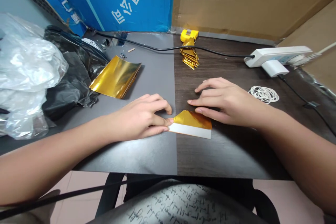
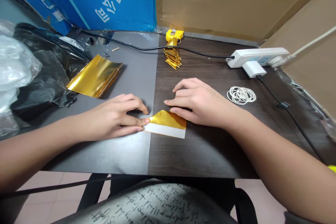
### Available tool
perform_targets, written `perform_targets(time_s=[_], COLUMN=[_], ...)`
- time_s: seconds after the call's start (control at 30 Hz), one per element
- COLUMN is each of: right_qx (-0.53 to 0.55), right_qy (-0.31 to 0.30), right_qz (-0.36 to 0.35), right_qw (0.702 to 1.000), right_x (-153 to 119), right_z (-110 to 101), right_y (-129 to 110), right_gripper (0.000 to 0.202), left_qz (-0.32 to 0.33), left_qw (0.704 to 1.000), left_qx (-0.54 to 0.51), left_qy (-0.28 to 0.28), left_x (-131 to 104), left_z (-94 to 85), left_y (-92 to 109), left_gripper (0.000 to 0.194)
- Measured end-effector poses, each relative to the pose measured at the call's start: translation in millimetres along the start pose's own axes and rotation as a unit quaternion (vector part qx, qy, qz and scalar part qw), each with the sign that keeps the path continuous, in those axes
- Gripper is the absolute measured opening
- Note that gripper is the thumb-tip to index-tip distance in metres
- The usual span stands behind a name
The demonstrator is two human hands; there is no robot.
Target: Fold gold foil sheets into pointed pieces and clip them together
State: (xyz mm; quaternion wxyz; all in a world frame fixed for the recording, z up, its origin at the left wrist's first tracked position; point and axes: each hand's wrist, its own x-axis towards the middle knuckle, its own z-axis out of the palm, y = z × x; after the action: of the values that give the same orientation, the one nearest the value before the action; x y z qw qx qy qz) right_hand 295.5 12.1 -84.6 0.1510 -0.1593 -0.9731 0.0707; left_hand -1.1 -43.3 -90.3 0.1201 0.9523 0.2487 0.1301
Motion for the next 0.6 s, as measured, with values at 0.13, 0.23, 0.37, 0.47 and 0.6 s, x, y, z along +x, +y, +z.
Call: perform_targets(time_s=[0.13,0.23,0.37,0.47,0.6], right_qx=[0.027,0.014,0.019,0.04,0.076], right_qy=[-0.001,-0.008,-0.022,-0.036,-0.036], right_qz=[-0.034,-0.039,-0.062,-0.092,-0.088], right_qw=[0.999,0.999,0.998,0.994,0.993], right_x=[3.8,5.4,6.2,7.3,8.1], right_z=[9.4,12.2,11.7,13.1,15.2], right_y=[-6.4,-11.4,-14.2,-15.4,-17.0], right_gripper=[0.031,0.029,0.03,0.031,0.032], left_qz=[0.013,0.022,0.027,0.025,0.013], left_qw=[1.0,0.999,0.998,0.995,0.991], left_qx=[0.012,0.023,0.056,0.095,0.136], left_qy=[0.0,-0.002,-0.005,0.004,0.017], left_x=[0.5,0.3,-0.9,-1.6,-1.3], left_z=[-0.6,-1.6,-3.7,-4.5,-3.2], left_y=[-1.5,-3.5,-7.9,-11.5,-12.7], left_gripper=[0.031,0.031,0.031,0.031,0.034])
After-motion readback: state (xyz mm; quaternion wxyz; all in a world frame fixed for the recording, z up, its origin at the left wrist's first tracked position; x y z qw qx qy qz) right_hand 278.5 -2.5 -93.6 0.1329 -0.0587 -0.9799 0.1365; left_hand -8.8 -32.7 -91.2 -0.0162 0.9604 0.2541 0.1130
